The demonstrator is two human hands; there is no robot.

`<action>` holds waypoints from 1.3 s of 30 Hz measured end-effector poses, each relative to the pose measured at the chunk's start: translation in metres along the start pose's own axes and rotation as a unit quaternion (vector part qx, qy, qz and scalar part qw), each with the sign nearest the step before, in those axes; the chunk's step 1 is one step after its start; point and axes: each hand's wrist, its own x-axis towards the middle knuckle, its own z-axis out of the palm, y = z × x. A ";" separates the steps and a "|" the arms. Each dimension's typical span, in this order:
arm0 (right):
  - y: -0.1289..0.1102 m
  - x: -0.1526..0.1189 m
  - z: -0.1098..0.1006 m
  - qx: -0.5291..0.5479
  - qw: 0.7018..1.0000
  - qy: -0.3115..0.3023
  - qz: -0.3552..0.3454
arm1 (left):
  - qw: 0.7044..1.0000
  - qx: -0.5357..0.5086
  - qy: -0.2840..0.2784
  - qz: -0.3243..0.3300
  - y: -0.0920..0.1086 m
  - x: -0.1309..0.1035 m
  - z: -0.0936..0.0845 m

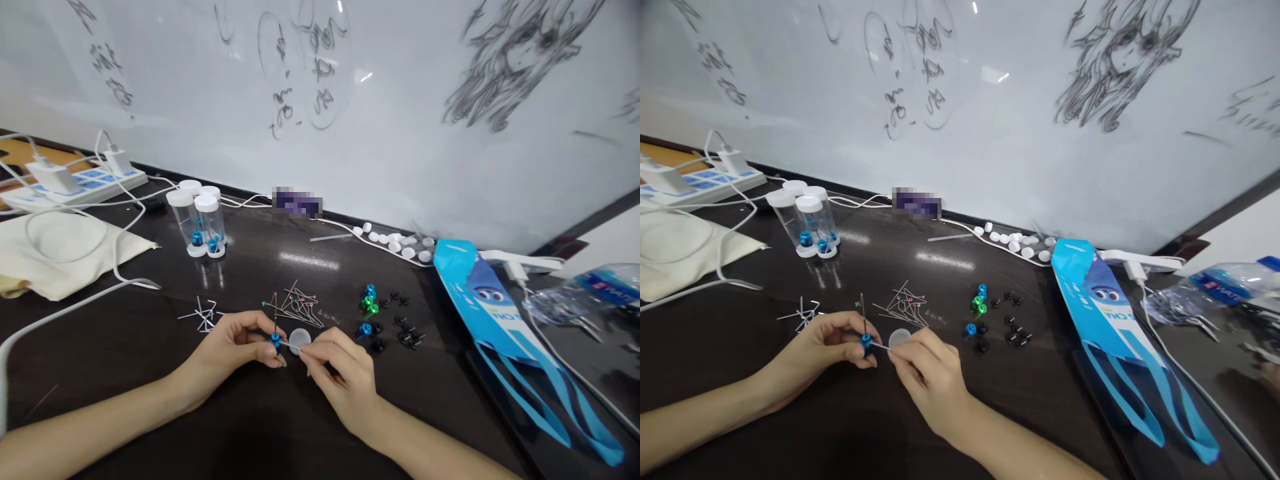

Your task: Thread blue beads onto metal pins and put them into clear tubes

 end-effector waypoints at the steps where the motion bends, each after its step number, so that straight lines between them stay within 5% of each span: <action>1: 0.000 0.000 0.000 -0.003 1.000 -0.003 0.001 | 1.000 0.001 0.001 -0.001 0.000 0.000 0.000; 15: 0.002 -0.002 -0.001 -0.025 0.999 -0.018 -0.011 | 1.000 0.029 0.004 -0.006 0.001 -0.001 0.005; 25: 0.000 -0.005 0.000 -0.041 0.999 -0.020 -0.021 | 0.996 0.077 0.010 0.049 0.007 -0.004 0.007; 39: 0.000 -0.004 0.004 0.157 0.973 -0.054 0.157 | 0.929 0.336 -0.014 0.153 0.010 -0.010 0.006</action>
